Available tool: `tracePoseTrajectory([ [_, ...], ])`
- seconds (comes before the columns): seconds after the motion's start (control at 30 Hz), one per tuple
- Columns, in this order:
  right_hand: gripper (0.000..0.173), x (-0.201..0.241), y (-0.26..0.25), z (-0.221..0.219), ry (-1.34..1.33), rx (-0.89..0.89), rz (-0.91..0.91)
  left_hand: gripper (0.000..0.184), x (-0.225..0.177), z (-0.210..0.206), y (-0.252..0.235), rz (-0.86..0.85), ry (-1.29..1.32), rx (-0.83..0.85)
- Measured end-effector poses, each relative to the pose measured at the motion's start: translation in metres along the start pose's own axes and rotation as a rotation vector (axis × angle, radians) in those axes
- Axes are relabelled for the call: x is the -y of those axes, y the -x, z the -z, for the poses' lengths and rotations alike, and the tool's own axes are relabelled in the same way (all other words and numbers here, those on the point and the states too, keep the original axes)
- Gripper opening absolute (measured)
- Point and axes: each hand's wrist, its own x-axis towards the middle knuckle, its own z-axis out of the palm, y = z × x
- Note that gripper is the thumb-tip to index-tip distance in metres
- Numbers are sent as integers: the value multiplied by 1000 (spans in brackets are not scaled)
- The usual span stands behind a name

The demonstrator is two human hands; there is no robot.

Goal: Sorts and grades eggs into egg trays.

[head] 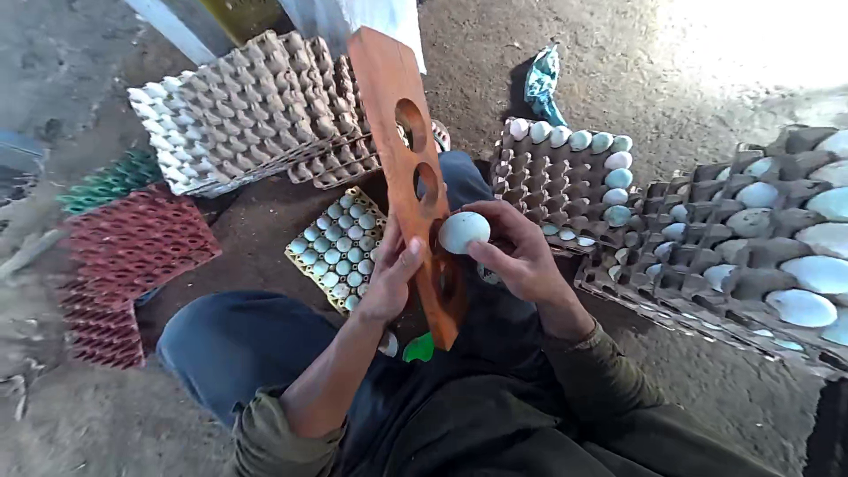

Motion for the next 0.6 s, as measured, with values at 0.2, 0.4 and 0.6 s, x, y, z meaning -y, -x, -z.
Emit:
tracePoseTrajectory([
  [0.2,50,-2,-2,-11,207,27,100,77,0,-3,1,-90,-28,39],
  [0.4,47,-1,-3,-10,306,19,192,79,1,3,-2,-152,20,145],
  [0.6,45,1,4,-9,54,-39,62,66,-2,-2,2,-112,-18,39],
])
